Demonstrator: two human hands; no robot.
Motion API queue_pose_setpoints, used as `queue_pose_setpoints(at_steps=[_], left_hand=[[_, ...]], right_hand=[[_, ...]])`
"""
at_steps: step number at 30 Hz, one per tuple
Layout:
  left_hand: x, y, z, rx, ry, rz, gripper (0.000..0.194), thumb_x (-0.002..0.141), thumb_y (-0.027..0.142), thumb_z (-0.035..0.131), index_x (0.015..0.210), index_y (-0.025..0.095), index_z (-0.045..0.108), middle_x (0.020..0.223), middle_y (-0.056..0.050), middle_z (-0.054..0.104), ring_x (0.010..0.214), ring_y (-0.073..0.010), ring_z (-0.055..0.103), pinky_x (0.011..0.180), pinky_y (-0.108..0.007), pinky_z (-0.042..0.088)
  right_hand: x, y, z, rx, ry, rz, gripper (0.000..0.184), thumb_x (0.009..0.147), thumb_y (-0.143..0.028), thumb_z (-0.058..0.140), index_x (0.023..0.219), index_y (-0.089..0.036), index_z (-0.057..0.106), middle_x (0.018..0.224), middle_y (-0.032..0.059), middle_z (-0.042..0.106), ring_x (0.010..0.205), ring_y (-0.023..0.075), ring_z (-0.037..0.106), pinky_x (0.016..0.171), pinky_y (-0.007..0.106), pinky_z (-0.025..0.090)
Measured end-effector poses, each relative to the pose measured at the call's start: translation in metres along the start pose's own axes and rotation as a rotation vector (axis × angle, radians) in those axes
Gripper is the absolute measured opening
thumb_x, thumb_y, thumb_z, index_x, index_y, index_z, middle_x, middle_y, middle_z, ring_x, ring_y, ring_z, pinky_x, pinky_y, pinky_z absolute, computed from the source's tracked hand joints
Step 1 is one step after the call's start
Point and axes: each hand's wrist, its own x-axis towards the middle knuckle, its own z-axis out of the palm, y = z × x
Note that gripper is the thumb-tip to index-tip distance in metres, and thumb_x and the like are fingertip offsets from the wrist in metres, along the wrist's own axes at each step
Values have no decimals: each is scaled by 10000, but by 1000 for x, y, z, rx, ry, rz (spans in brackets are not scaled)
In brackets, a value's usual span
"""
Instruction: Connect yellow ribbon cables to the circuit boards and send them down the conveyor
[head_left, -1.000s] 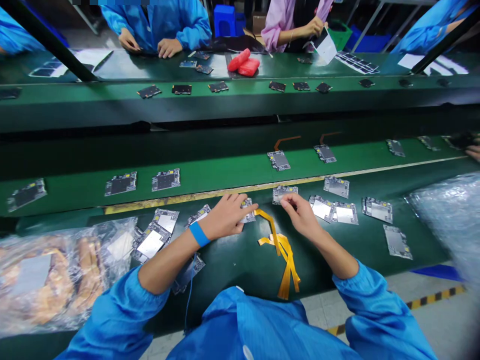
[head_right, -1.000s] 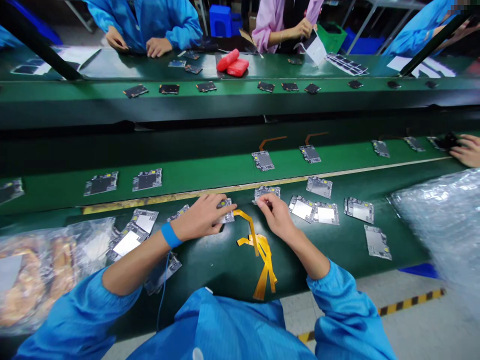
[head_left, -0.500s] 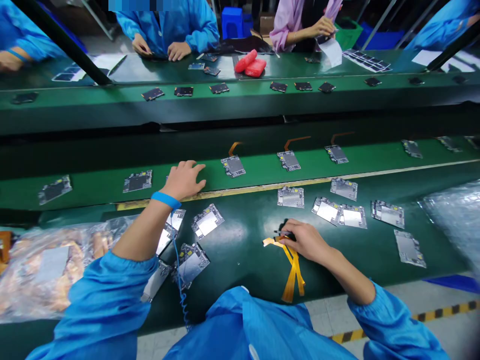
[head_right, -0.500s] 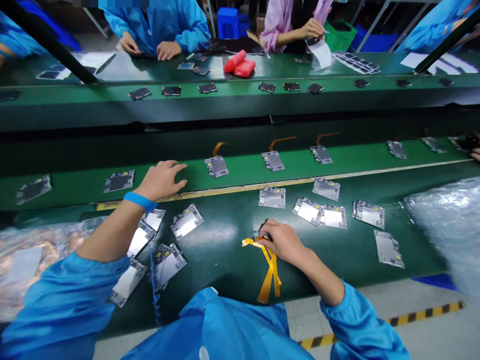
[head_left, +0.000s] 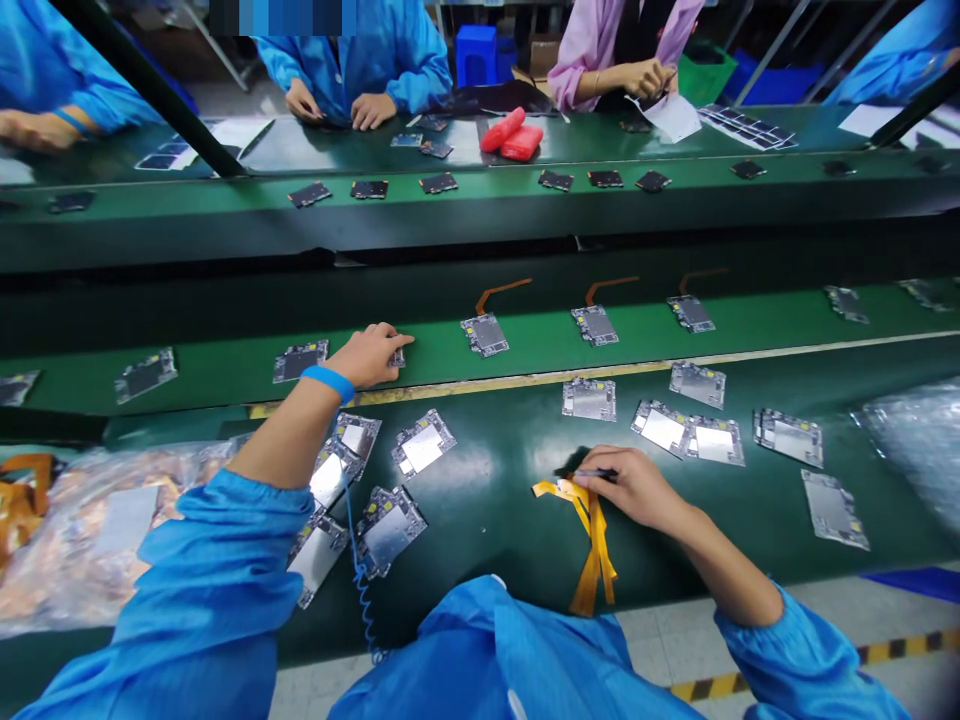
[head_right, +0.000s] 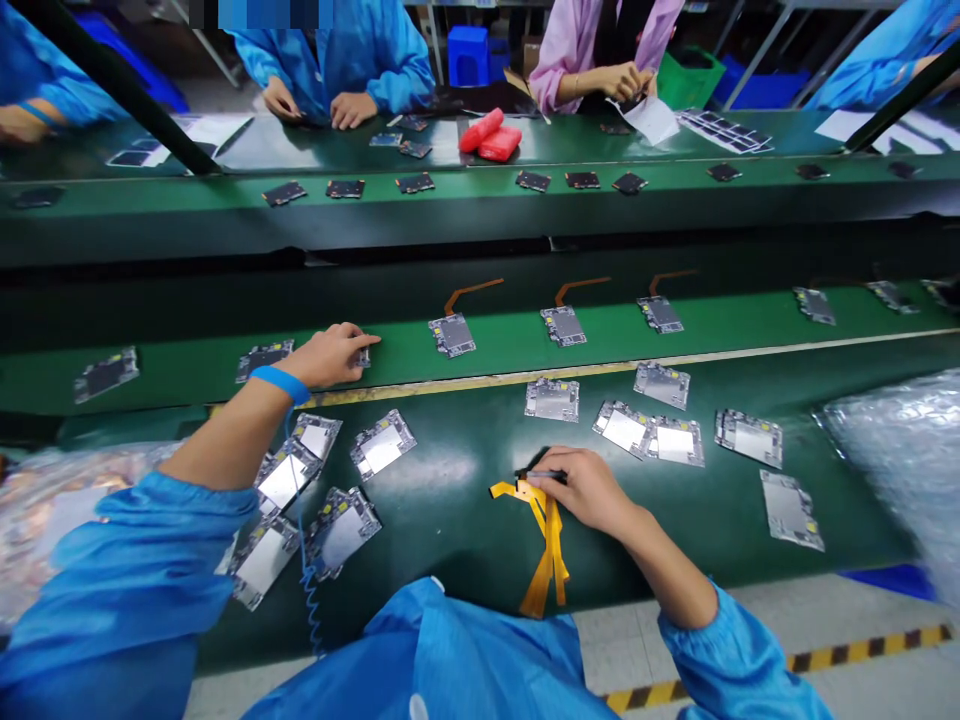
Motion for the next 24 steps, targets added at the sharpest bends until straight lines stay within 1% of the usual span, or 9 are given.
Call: queue_pose_setpoints(at_steps=[3, 5, 7, 10, 13, 15, 17, 19, 24], left_hand=[[-4, 13, -9, -11, 61, 37, 697, 824, 297, 584, 1509, 181, 528, 1400, -190, 534, 1248, -351, 544, 995, -433, 474], [-10, 33, -21, -26, 142, 95, 654, 834, 302, 589, 1476, 178, 556, 1364, -188, 544, 1232, -345, 547, 998, -440, 463], [-21, 64, -34, -58, 221, 183, 626, 838, 298, 596, 1451, 173, 571, 1332, -183, 557, 1212, -340, 549, 996, -446, 451], [-38, 118, -49, -98, 289, 316, 608, 849, 292, 605, 1445, 182, 556, 1289, -177, 577, 1142, -331, 565, 969, -453, 435], [-53, 167, -47, -145, 262, 425, 554, 866, 299, 625, 1399, 154, 577, 1223, -180, 592, 1119, -332, 569, 945, -449, 434], [-59, 189, -37, -152, 219, 453, 541, 898, 330, 633, 1403, 150, 566, 1204, -178, 596, 1133, -332, 569, 949, -448, 437], [-62, 199, -26, -148, 165, 451, 544, 929, 363, 636, 1420, 148, 547, 1218, -179, 594, 1142, -333, 569, 949, -446, 448], [-65, 201, -17, -142, 123, 440, 557, 943, 383, 643, 1437, 153, 530, 1265, -185, 580, 1162, -339, 559, 946, -446, 461], [-72, 195, -10, -131, 137, 467, 518, 917, 335, 663, 1406, 209, 550, 1358, -186, 524, 1194, -349, 519, 920, -450, 475]], right_hand=[[2, -4, 0, 73, 38, 41, 287, 971, -455, 627, 922, -225, 791, 914, 61, 792, 839, 221, 720, 752, 308, 531], [5, -6, 2, 104, 85, 58, 300, 952, -479, 637, 944, -221, 789, 932, 65, 799, 833, 223, 721, 747, 316, 540], [10, -7, 4, 151, 131, 75, 323, 920, -507, 663, 990, -214, 780, 952, 71, 800, 809, 218, 719, 736, 323, 551], [20, -9, 6, 234, 162, 117, 389, 864, -549, 710, 1015, -193, 751, 916, 73, 788, 748, 200, 699, 703, 319, 556], [30, -12, 9, 272, 142, 127, 398, 849, -563, 717, 952, -179, 730, 860, 56, 761, 711, 176, 663, 676, 294, 529], [37, -13, 11, 270, 115, 116, 396, 871, -563, 684, 904, -170, 719, 808, 39, 731, 683, 161, 626, 644, 273, 488], [43, -11, 14, 250, 89, 109, 390, 896, -549, 645, 858, -165, 704, 747, 22, 690, 652, 148, 580, 611, 259, 435], [48, -8, 16, 200, 78, 107, 367, 912, -517, 619, 821, -168, 689, 708, 11, 658, 638, 144, 543, 589, 251, 385], [58, -4, 17, -9, 77, 98, 255, 926, -407, 611, 813, -190, 683, 722, 8, 651, 669, 155, 538, 609, 255, 335]])
